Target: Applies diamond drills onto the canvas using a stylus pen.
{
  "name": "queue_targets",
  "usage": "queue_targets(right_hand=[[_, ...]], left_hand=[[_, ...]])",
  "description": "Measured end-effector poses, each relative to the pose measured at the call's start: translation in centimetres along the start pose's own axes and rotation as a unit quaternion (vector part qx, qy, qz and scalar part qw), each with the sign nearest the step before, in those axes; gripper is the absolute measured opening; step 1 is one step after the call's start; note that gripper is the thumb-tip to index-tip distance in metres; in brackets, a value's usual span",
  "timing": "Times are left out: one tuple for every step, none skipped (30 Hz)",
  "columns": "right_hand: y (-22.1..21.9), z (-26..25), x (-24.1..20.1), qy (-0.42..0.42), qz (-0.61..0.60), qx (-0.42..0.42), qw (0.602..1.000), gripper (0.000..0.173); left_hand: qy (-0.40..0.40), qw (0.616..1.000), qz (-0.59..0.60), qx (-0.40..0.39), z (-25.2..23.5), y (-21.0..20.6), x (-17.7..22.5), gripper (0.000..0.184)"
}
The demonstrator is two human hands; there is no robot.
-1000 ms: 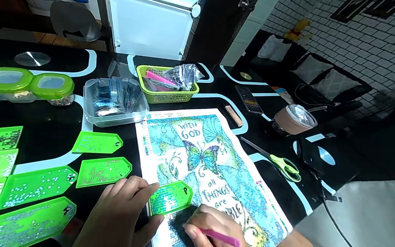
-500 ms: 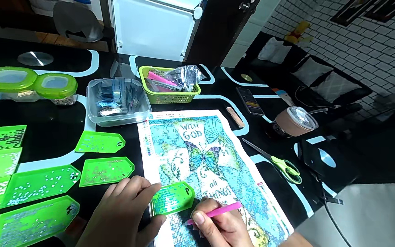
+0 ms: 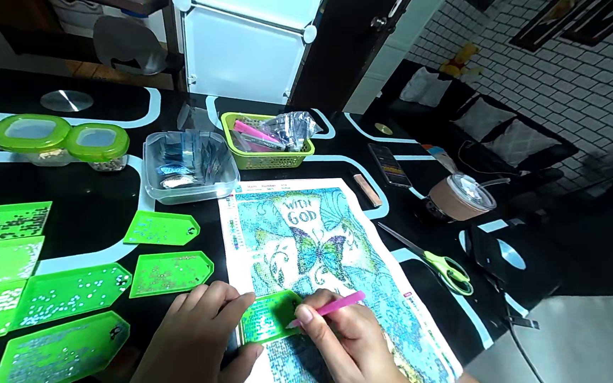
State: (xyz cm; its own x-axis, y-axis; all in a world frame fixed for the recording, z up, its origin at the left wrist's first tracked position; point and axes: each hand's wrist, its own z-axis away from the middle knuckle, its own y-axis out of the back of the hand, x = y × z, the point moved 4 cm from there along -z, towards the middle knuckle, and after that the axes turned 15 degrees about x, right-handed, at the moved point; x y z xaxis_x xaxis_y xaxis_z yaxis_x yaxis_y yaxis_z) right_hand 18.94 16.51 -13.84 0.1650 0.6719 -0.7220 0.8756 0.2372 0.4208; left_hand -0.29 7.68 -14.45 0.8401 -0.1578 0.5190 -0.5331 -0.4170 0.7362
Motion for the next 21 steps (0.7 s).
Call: queue_targets(right_hand=[[-0.1, 0.0, 0.1, -0.002, -0.001, -0.003, 1.000, 0.031], [-0.1, 0.1, 0.1, -0.002, -0.003, -0.004, 1.000, 0.031], [-0.1, 0.1, 0.1, -0.002, -0.006, -0.004, 1.000, 0.031], [-0.2, 0.2, 0.1, -0.003, -0.007, -0.002, 1.000, 0.031], [-0.2, 0.2, 0.1, -0.003, -0.007, -0.002, 1.000, 0.030], [-0.2, 0.2, 0.2, -0.003, -0.007, -0.002, 1.000, 0.030], [-0.2, 0.2, 0.2, -0.001, -0.007, -0.001, 1.000, 0.029], [-0.2, 0.2, 0.3, 0.003, -0.007, 0.000, 1.000, 0.029], [-0.2, 0.2, 0.3, 0.006, -0.007, 0.003, 1.000, 0.030], [-0.2, 0.2, 0.4, 0.008, -0.011, 0.004, 1.000, 0.030], [-0.2, 0.1, 0.4, 0.009, -0.021, 0.005, 1.000, 0.030], [-0.2, 0.1, 0.4, 0.006, -0.036, 0.006, 0.999, 0.029], [-0.1, 0.1, 0.4, -0.004, -0.054, 0.008, 0.998, 0.029], [0.1, 0.1, 0.3, -0.019, -0.074, 0.011, 0.997, 0.028], [0.3, 0.2, 0.2, -0.039, -0.094, 0.013, 0.995, 0.027], [0.4, 0.4, 0.1, -0.063, -0.112, 0.014, 0.992, 0.026], [0.6, 0.6, -0.1, -0.091, -0.131, 0.013, 0.987, 0.026], [0.7, 1.0, -0.3, -0.116, -0.145, 0.011, 0.983, 0.025], [0.8, 1.2, -0.5, -0.130, -0.153, 0.011, 0.980, 0.024], [0.9, 1.4, -0.5, -0.130, -0.154, 0.013, 0.979, 0.024], [0.9, 1.4, -0.4, -0.118, -0.148, 0.017, 0.982, 0.024]], left_hand=[[0.002, 1.000, -0.001, -0.001, 0.0, 0.0, 0.0, 0.046], [0.004, 1.000, -0.001, -0.002, 0.0, 0.0, 0.0, 0.046], [0.006, 1.000, -0.002, -0.003, 0.0, 0.0, 0.0, 0.046], [0.007, 1.000, -0.003, -0.003, 0.0, 0.0, 0.0, 0.046], [0.008, 1.000, -0.005, -0.002, 0.0, 0.0, 0.0, 0.046], [0.006, 1.000, -0.005, 0.001, 0.0, 0.0, 0.1, 0.046], [0.006, 1.000, -0.005, 0.001, 0.0, 0.0, 0.1, 0.046], [0.007, 1.000, -0.005, 0.000, 0.0, 0.0, 0.1, 0.046], [0.008, 1.000, -0.004, -0.001, 0.0, 0.0, 0.1, 0.046], [0.008, 1.000, -0.004, -0.002, 0.1, 0.0, 0.0, 0.046], [0.006, 1.000, -0.004, -0.001, 0.1, 0.0, 0.0, 0.046], [0.005, 1.000, -0.005, 0.001, 0.1, 0.0, 0.0, 0.046], [0.004, 1.000, -0.006, 0.002, 0.0, 0.0, 0.0, 0.046], [0.001, 1.000, -0.006, 0.006, 0.0, 0.0, 0.0, 0.046], [-0.001, 1.000, -0.007, 0.008, 0.1, 0.0, 0.0, 0.046], [-0.004, 1.000, -0.008, 0.009, 0.1, -0.1, 0.0, 0.047], [-0.005, 1.000, -0.010, 0.011, 0.1, -0.1, -0.1, 0.047], [-0.007, 1.000, -0.010, 0.013, 0.2, -0.1, -0.1, 0.047], [-0.009, 1.000, -0.009, 0.014, 0.2, -0.1, -0.1, 0.047], [-0.009, 1.000, -0.007, 0.014, 0.2, -0.2, -0.1, 0.047], [-0.008, 1.000, -0.007, 0.014, 0.2, -0.2, -0.1, 0.047]])
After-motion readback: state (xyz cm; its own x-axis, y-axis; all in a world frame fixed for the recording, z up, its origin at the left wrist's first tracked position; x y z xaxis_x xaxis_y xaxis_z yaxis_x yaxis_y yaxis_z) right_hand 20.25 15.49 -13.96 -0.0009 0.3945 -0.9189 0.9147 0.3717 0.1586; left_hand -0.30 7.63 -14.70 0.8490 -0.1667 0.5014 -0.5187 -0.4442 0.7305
